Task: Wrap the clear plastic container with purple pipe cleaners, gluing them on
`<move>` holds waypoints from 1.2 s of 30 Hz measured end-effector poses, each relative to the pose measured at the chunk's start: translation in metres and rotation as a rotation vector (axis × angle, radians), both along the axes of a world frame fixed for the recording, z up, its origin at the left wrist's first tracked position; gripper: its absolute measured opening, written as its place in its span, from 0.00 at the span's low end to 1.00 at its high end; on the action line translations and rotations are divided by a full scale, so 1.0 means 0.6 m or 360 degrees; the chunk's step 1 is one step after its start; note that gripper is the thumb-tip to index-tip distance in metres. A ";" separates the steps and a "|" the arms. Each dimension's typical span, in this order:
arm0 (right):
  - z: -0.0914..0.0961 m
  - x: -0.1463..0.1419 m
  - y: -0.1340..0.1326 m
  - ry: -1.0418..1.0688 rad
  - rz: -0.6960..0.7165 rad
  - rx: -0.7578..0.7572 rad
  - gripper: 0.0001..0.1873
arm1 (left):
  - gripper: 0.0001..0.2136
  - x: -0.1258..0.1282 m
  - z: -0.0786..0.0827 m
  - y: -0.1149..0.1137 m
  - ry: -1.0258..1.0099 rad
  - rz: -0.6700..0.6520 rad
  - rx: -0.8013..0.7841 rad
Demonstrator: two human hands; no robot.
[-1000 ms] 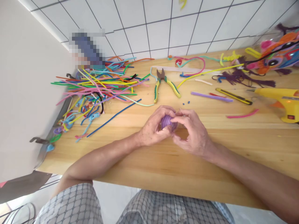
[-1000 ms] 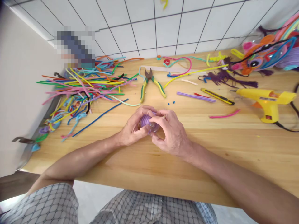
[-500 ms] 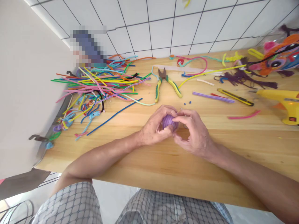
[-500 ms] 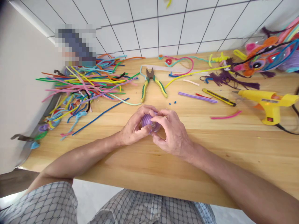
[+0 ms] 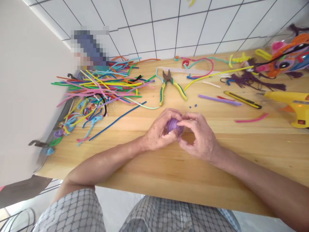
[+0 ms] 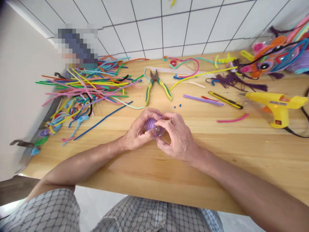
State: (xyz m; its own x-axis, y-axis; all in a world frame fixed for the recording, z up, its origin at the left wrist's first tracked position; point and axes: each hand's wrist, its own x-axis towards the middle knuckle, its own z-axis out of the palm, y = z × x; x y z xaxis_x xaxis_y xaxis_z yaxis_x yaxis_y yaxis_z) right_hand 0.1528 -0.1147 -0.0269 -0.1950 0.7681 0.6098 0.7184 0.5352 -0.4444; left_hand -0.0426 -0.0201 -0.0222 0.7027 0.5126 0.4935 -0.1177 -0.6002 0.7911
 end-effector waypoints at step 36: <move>-0.001 0.002 -0.002 0.0017 -0.0012 -0.0051 0.30 | 0.11 -0.001 0.001 0.001 0.0017 -0.0018 -0.0005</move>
